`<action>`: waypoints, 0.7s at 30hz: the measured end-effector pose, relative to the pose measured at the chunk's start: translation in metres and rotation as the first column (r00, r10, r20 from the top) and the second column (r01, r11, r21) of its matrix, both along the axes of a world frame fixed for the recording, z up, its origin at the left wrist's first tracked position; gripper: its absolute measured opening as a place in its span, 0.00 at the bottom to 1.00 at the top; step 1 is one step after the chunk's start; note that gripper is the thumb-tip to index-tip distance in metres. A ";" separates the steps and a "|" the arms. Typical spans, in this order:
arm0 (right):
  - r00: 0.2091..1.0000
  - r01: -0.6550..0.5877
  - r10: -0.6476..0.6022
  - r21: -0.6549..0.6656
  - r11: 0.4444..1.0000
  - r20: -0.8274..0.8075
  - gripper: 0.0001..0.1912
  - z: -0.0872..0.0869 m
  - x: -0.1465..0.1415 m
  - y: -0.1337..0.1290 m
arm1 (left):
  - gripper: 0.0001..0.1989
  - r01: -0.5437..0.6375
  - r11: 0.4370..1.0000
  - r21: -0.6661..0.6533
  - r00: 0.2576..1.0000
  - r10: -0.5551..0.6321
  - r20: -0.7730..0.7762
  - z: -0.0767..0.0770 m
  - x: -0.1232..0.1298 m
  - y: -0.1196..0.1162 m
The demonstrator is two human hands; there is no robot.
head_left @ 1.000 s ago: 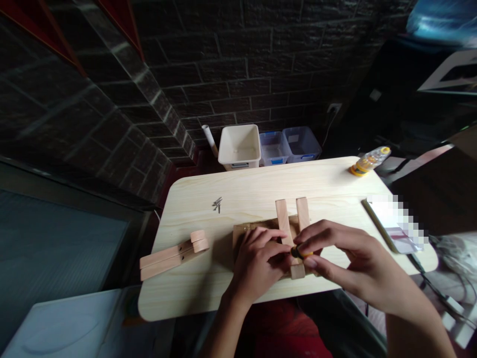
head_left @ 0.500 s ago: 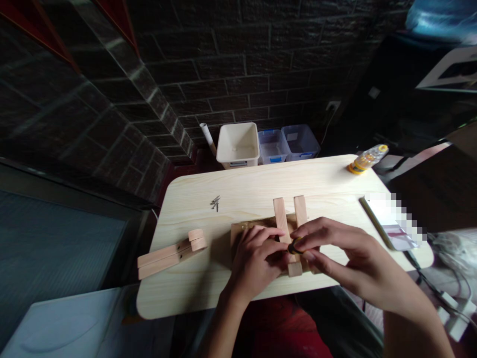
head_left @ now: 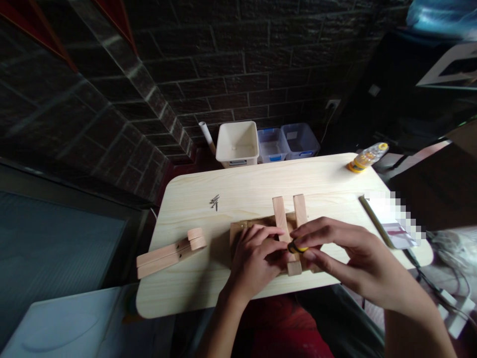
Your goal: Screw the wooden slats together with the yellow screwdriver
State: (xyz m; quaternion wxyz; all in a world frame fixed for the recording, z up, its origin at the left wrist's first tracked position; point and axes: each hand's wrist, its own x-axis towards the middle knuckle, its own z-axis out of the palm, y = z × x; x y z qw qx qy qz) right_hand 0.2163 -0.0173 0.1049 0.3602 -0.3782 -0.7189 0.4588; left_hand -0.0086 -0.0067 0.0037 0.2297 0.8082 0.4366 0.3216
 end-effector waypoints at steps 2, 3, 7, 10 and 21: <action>1.000 0.000 0.000 0.014 1.000 0.002 0.10 0.000 0.000 0.001 | 0.03 0.002 1.000 -0.002 1.000 -0.002 0.006 0.001 0.000 0.001; 1.000 0.002 -0.002 0.019 1.000 0.002 0.10 0.000 -0.001 0.001 | 0.03 0.004 1.000 -0.002 1.000 -0.004 0.011 0.002 0.001 0.001; 1.000 0.009 -0.009 0.030 1.000 -0.008 0.10 0.000 -0.001 0.002 | 0.03 0.004 1.000 0.006 1.000 -0.004 0.024 0.004 0.002 0.002; 1.000 0.016 -0.016 -0.008 1.000 -0.022 0.12 0.000 -0.001 0.001 | 0.03 0.000 1.000 0.012 1.000 -0.001 0.019 0.004 0.002 0.002; 0.999 -0.012 0.008 -0.088 0.996 -0.042 0.09 0.002 0.005 -0.001 | 0.03 0.019 1.000 0.019 1.000 -0.019 -0.017 -0.001 -0.001 0.000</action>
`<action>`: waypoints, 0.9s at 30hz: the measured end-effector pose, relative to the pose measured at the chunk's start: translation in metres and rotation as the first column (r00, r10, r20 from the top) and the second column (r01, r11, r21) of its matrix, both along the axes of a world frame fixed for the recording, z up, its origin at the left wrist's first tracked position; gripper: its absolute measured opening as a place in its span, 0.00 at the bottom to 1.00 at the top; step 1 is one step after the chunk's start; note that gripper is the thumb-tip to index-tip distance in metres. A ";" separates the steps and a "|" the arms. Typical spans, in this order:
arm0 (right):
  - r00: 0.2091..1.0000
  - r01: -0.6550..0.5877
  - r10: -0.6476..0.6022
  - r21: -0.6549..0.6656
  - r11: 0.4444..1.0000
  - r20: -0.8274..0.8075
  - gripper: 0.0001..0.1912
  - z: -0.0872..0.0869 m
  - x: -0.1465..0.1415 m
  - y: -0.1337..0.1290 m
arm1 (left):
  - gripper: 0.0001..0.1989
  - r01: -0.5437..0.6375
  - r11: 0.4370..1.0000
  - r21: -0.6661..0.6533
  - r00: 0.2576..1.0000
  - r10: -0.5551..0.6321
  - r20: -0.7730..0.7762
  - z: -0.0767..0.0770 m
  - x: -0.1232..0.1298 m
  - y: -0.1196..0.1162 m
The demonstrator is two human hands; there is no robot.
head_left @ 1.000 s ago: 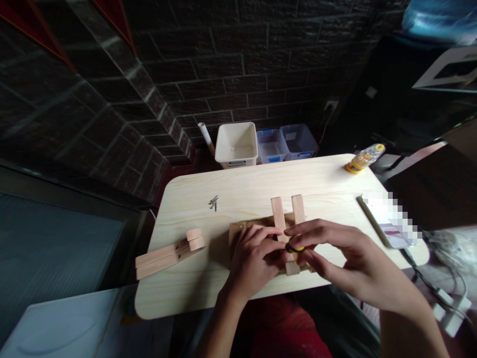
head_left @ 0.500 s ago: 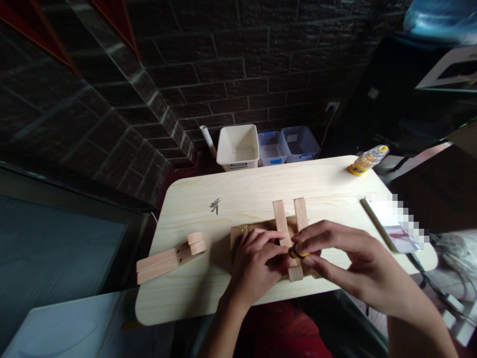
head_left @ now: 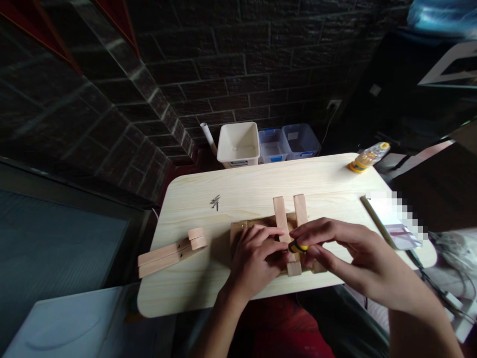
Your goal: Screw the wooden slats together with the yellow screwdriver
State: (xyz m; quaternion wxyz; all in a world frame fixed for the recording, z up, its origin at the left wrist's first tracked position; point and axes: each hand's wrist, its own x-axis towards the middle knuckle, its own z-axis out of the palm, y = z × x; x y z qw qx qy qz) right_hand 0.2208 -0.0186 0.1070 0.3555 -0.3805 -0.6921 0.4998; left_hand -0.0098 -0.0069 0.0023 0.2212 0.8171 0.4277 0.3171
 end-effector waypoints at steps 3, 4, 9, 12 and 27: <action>1.000 0.010 -0.011 0.009 1.000 0.024 0.09 0.001 0.000 0.001 | 0.04 -0.004 1.000 -0.002 1.000 0.004 -0.012 0.000 0.001 -0.001; 0.999 0.014 -0.014 0.014 1.000 0.032 0.08 0.001 -0.001 0.001 | 0.03 -0.003 1.000 -0.006 1.000 0.003 -0.012 0.001 0.001 -0.001; 0.999 0.014 -0.016 0.036 0.999 0.038 0.07 0.003 -0.003 0.001 | 0.03 0.001 1.000 -0.011 1.000 -0.001 0.006 0.002 0.001 0.000; 0.999 0.021 -0.022 0.032 0.999 0.043 0.06 0.005 -0.005 0.001 | 0.05 0.006 1.000 -0.028 1.000 -0.006 0.010 0.002 0.001 0.000; 0.999 0.010 -0.014 0.082 0.997 0.049 0.06 0.001 -0.005 0.006 | 0.05 0.003 1.000 -0.028 1.000 -0.002 0.011 0.001 0.001 0.001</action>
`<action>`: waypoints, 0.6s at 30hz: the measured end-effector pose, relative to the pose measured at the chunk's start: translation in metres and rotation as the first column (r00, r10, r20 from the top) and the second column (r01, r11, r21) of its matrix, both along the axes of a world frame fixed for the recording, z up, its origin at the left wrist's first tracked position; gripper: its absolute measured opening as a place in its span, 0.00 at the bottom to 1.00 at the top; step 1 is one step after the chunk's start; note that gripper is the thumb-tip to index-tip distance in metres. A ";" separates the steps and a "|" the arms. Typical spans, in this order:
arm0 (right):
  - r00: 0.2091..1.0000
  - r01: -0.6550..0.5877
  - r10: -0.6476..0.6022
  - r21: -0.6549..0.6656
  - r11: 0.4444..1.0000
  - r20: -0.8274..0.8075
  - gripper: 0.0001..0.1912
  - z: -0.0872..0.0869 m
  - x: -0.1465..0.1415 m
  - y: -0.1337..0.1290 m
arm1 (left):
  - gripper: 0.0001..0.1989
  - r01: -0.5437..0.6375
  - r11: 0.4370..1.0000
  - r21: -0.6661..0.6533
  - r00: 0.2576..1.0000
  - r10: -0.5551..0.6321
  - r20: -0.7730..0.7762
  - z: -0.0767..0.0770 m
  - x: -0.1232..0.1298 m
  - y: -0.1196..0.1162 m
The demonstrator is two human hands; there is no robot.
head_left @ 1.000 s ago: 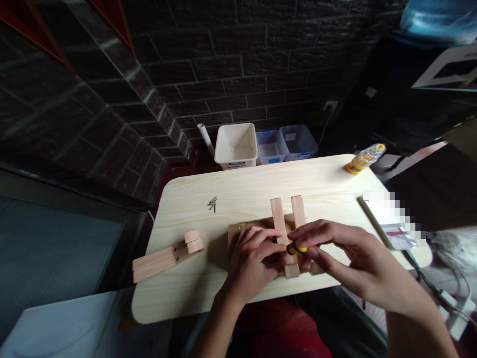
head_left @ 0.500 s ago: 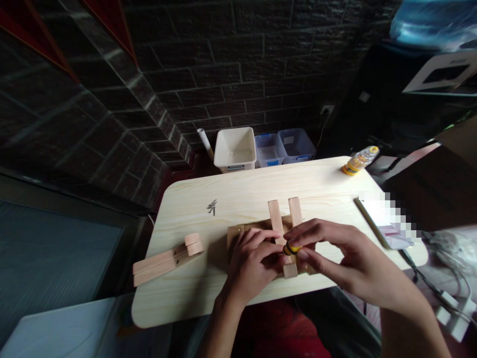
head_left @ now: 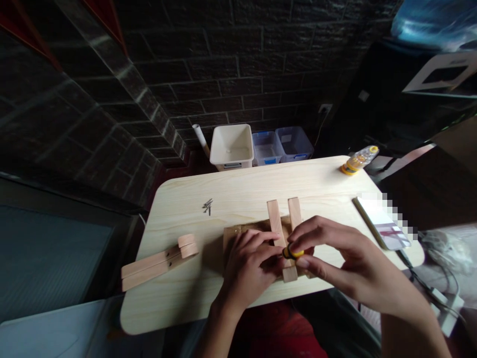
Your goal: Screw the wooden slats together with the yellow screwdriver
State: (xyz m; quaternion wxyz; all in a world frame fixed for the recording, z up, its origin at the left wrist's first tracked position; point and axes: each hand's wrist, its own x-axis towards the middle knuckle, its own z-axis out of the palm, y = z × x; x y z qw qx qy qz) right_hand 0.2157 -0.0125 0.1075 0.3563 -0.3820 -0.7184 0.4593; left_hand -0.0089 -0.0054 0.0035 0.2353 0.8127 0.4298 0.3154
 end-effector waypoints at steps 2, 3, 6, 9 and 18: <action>1.000 -0.008 0.008 0.015 1.000 0.007 0.07 0.000 0.000 0.000 | 0.06 -0.001 1.000 0.004 1.000 0.001 0.004 0.000 0.000 0.000; 1.000 -0.007 0.006 0.022 1.000 0.015 0.08 0.001 0.000 0.000 | 0.06 -0.002 1.000 0.006 1.000 0.002 0.003 0.000 0.000 0.000; 1.000 -0.005 0.004 0.028 1.000 0.031 0.10 0.002 0.001 -0.001 | 0.06 -0.010 1.000 0.013 1.000 0.010 -0.009 0.000 0.001 -0.001; 0.999 -0.020 0.020 0.002 1.000 0.028 0.13 0.004 0.004 -0.002 | 0.06 -0.013 1.000 0.023 1.000 0.013 -0.014 0.001 0.001 -0.001; 0.997 -0.056 0.058 -0.036 0.998 0.052 0.13 0.009 0.005 -0.004 | 0.06 -0.004 1.000 0.006 1.000 0.003 0.009 0.002 0.000 0.000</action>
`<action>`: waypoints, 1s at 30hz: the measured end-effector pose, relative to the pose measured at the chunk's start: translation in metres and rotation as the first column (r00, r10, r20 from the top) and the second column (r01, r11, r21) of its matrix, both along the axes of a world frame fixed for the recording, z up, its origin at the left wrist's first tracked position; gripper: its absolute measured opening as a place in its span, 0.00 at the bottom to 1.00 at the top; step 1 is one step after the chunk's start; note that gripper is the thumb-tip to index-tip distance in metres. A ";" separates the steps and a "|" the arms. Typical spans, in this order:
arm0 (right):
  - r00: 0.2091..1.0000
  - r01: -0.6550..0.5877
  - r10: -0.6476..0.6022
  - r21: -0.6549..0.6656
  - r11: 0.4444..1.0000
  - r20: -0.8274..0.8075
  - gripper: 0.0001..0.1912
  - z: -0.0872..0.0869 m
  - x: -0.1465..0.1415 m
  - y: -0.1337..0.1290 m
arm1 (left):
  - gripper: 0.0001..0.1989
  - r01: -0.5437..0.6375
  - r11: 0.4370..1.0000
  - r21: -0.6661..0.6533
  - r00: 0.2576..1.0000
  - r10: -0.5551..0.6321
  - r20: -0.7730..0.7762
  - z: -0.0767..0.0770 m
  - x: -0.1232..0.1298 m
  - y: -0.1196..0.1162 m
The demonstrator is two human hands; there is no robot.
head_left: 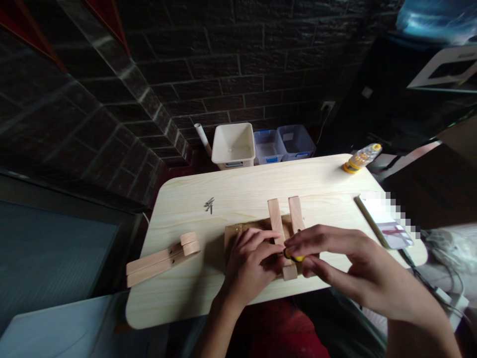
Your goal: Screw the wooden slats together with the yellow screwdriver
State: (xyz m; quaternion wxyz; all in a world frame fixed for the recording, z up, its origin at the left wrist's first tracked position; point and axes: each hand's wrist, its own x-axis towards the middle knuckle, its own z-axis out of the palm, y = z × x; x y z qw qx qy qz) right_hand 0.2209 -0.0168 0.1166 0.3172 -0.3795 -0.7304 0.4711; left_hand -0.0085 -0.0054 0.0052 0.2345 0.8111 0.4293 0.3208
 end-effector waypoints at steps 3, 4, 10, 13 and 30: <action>1.000 -0.006 0.006 0.008 1.000 -0.024 0.14 -0.001 -0.001 0.001 | 0.07 -0.002 1.000 0.015 1.000 0.002 -0.001 -0.001 0.000 0.000; 1.000 -0.003 0.003 0.013 1.000 -0.031 0.14 -0.002 -0.001 0.001 | 0.07 -0.001 1.000 0.020 1.000 0.001 -0.002 -0.001 0.000 0.000; 0.999 0.027 -0.026 0.018 0.999 -0.037 0.11 -0.004 -0.002 0.003 | 0.07 0.006 1.000 0.019 1.000 -0.005 -0.014 -0.001 -0.001 0.000; 0.999 0.037 -0.036 0.027 0.999 -0.038 0.11 -0.004 -0.002 0.003 | 0.08 0.004 1.000 0.008 1.000 -0.004 -0.017 -0.002 0.000 0.000; 0.996 0.060 -0.062 -0.034 0.998 -0.062 0.12 -0.011 -0.003 0.002 | 0.03 -0.001 1.000 0.002 1.000 0.001 0.004 -0.002 -0.001 -0.001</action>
